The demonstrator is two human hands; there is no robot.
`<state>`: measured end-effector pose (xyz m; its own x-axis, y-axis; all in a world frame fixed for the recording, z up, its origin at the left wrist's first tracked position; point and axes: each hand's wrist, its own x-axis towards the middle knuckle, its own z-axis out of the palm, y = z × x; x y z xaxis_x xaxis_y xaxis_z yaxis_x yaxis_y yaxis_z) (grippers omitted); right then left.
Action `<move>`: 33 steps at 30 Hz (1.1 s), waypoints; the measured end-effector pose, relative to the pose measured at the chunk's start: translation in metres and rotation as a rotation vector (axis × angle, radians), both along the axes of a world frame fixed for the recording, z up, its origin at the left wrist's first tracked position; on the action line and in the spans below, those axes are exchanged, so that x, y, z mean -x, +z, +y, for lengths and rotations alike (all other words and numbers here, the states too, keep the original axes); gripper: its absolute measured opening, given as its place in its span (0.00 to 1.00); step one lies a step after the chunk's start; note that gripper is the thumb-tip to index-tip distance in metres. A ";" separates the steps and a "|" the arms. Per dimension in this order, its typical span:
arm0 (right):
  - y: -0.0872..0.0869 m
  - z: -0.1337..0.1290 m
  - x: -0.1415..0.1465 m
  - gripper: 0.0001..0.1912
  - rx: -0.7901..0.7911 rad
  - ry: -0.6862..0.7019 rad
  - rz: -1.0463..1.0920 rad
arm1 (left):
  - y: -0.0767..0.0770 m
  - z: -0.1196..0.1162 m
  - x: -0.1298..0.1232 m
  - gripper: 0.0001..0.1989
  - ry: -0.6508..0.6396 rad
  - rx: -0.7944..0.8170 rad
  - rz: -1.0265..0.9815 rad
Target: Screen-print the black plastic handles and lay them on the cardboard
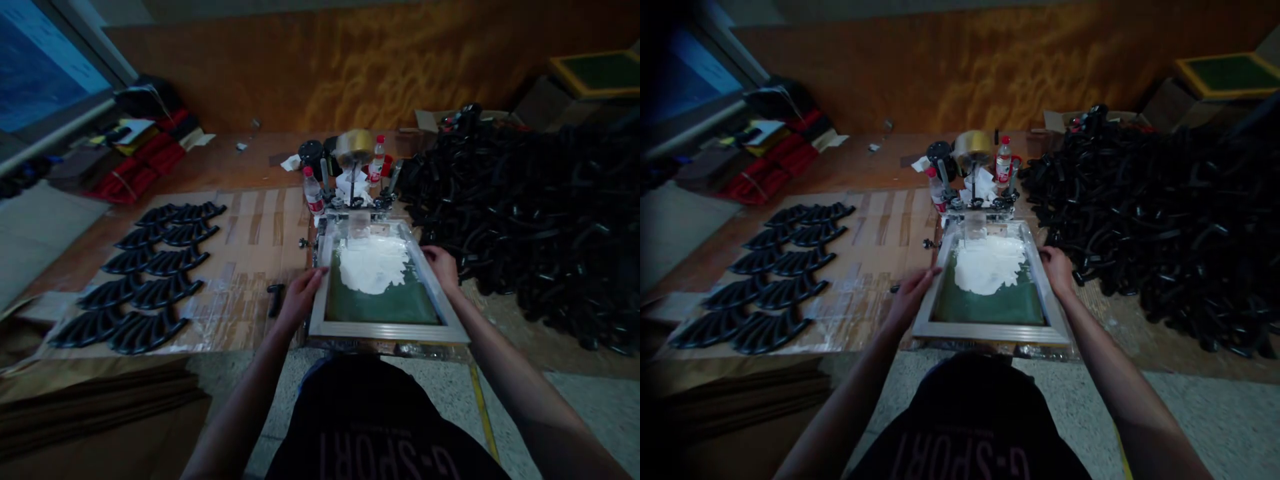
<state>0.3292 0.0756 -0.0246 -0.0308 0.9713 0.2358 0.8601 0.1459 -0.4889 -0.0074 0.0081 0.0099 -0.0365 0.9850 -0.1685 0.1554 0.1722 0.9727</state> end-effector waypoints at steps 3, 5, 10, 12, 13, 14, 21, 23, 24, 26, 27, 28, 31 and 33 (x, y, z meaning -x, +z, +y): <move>0.024 0.027 0.019 0.24 -0.107 -0.019 -0.052 | -0.051 -0.012 -0.001 0.33 -0.013 0.095 0.019; 0.035 0.040 0.054 0.33 -0.156 0.130 -0.145 | -0.078 -0.012 -0.003 0.35 -0.010 0.104 0.071; 0.027 0.035 0.121 0.13 0.121 0.420 -0.416 | -0.105 -0.006 -0.002 0.32 -0.045 0.089 0.151; 0.017 0.017 0.120 0.11 0.184 0.504 -0.459 | -0.107 -0.005 -0.001 0.31 -0.050 0.093 0.160; 0.012 0.007 0.115 0.11 0.180 0.569 -0.462 | -0.108 -0.006 0.000 0.31 -0.048 0.097 0.156; 0.009 -0.003 0.108 0.11 0.166 0.647 -0.452 | -0.109 -0.006 0.000 0.30 -0.043 0.100 0.147; 0.015 -0.020 0.090 0.10 0.154 0.795 -0.323 | -0.111 -0.008 0.000 0.29 -0.002 0.121 0.105; 0.012 -0.026 0.094 0.10 0.085 0.716 -0.345 | -0.110 -0.008 -0.001 0.30 -0.006 0.123 0.072; 0.010 -0.030 0.095 0.11 0.061 0.715 -0.360 | -0.109 -0.008 -0.001 0.30 -0.005 0.122 0.062; 0.007 -0.037 0.096 0.12 0.067 0.770 -0.380 | -0.107 -0.009 -0.002 0.31 0.008 0.122 0.062; 0.008 -0.038 0.097 0.11 0.089 0.791 -0.378 | -0.106 -0.009 -0.002 0.30 0.015 0.125 0.066; 0.010 -0.034 0.098 0.11 0.108 0.789 -0.366 | -0.104 -0.009 -0.002 0.30 0.016 0.132 0.068; 0.026 -0.004 0.109 0.17 0.108 0.654 -0.291 | -0.088 -0.010 -0.002 0.33 -0.009 0.156 0.021; 0.042 0.028 0.112 0.25 0.080 0.511 -0.269 | -0.069 -0.011 -0.001 0.35 -0.020 0.165 -0.036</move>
<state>0.2171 0.1034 0.0176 -0.5489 0.8319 0.0813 0.7858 0.5467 -0.2892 -0.0065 -0.0029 -0.0593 -0.0078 0.9444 -0.3288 0.1265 0.3271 0.9365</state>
